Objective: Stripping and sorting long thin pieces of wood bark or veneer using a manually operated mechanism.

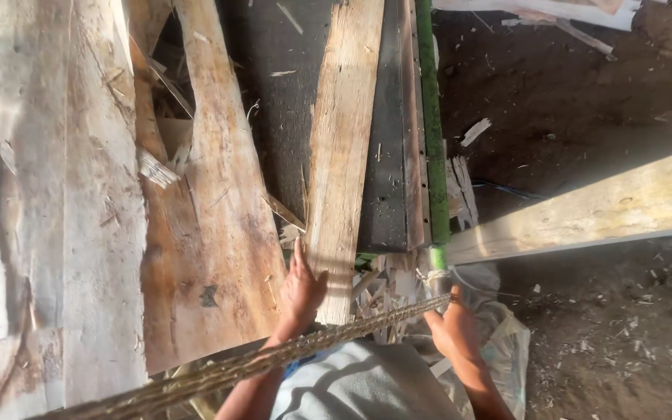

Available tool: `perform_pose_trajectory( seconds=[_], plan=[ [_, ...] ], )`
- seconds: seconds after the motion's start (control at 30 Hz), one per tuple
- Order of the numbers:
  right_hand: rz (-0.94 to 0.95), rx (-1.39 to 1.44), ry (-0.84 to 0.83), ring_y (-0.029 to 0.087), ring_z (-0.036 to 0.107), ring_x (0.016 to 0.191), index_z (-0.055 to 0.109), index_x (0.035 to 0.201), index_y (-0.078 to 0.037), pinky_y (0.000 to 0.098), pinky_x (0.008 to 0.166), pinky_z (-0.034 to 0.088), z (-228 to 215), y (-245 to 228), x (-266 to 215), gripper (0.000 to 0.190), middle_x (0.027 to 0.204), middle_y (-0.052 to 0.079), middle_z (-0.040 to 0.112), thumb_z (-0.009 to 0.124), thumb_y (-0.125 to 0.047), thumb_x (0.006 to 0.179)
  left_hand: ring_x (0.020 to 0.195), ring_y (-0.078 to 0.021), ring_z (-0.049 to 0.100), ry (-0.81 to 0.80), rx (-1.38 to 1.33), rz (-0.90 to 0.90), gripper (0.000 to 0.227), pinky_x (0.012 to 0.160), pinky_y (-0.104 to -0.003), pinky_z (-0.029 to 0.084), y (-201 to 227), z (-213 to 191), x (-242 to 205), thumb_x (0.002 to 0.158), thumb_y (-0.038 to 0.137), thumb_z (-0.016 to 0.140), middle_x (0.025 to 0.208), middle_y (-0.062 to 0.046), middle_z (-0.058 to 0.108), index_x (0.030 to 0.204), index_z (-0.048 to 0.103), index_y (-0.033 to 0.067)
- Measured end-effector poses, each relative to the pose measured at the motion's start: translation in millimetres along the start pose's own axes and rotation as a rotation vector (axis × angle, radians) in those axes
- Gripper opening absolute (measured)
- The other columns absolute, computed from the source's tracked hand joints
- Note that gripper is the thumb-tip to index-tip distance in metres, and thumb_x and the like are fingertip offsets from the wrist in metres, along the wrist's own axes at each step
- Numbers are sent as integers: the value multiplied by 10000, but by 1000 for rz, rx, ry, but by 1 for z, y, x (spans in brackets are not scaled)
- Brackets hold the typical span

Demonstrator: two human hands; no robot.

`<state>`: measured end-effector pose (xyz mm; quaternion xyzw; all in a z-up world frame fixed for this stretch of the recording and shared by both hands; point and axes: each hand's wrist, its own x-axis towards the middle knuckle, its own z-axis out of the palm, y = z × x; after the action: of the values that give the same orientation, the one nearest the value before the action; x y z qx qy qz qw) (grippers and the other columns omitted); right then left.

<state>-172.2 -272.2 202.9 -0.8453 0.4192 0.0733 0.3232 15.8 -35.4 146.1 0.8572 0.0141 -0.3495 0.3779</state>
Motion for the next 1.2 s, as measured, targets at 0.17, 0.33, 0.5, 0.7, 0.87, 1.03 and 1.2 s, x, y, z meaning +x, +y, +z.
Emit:
perform_pose_trajectory(
  seconds=[0.17, 0.33, 0.5, 0.7, 0.87, 1.03, 1.2],
  plan=[
    [-5, 50, -18, 469, 711, 885, 453, 1369, -77, 533, 761, 541, -12, -13, -9, 589, 940, 276, 733, 689, -268, 864, 1508, -474, 123, 74, 605, 159, 1174, 1197, -677, 200, 5, 39, -29, 836, 626, 733, 1655, -243, 50, 1598, 4, 110],
    [-29, 149, 7, 398, 723, 766, 498, 1306, -85, 495, 682, 552, -26, -16, -14, 517, 880, 227, 735, 703, -253, 862, 1486, -553, 147, 195, 741, 257, 1036, 1129, -759, 201, -13, 72, -5, 932, 593, 608, 1633, -312, 125, 1622, 51, 58],
    [39, 318, -52, 262, 690, 565, 535, 1262, -94, 420, 551, 565, -47, -30, -25, 478, 779, 153, 717, 714, -224, 839, 1404, -625, 262, 194, 646, 276, 1054, 988, -776, 363, -31, 94, 24, 951, 669, 593, 1585, -349, 190, 1562, 113, -43],
    [-26, 404, -57, 217, 633, 492, 568, 1222, -90, 386, 490, 530, -63, -41, -30, 456, 721, 108, 691, 721, -212, 810, 856, -374, 678, 594, 544, 613, 443, 740, -538, 565, -7, 56, 57, 969, 207, 543, 1198, -260, 675, 1346, 504, -24],
    [24, 310, -106, 220, 675, 517, 506, 1296, -99, 383, 498, 563, -66, -42, -30, 532, 745, 95, 699, 720, -223, 825, 585, -188, 613, 209, 140, 466, 204, 498, -342, 533, 30, -3, 13, 1059, 120, 427, 713, -50, 617, 1096, 608, 35],
    [28, 311, -116, 214, 680, 534, 489, 1325, -102, 375, 508, 575, -67, -44, -32, 553, 758, 95, 706, 714, -221, 833, 813, -168, 597, 39, -411, 436, 218, 653, -334, 517, -2, 12, -10, 1017, 136, 558, 930, -108, 644, 1190, 602, 9],
    [50, 347, -126, 200, 656, 536, 526, 1316, -93, 361, 496, 561, -67, -46, -37, 518, 730, 105, 687, 705, -208, 844, 1021, -225, 635, -107, -825, 327, 341, 844, -324, 566, -99, 85, 28, 1024, 69, 622, 1185, -201, 693, 1329, 597, -82]
  ],
)
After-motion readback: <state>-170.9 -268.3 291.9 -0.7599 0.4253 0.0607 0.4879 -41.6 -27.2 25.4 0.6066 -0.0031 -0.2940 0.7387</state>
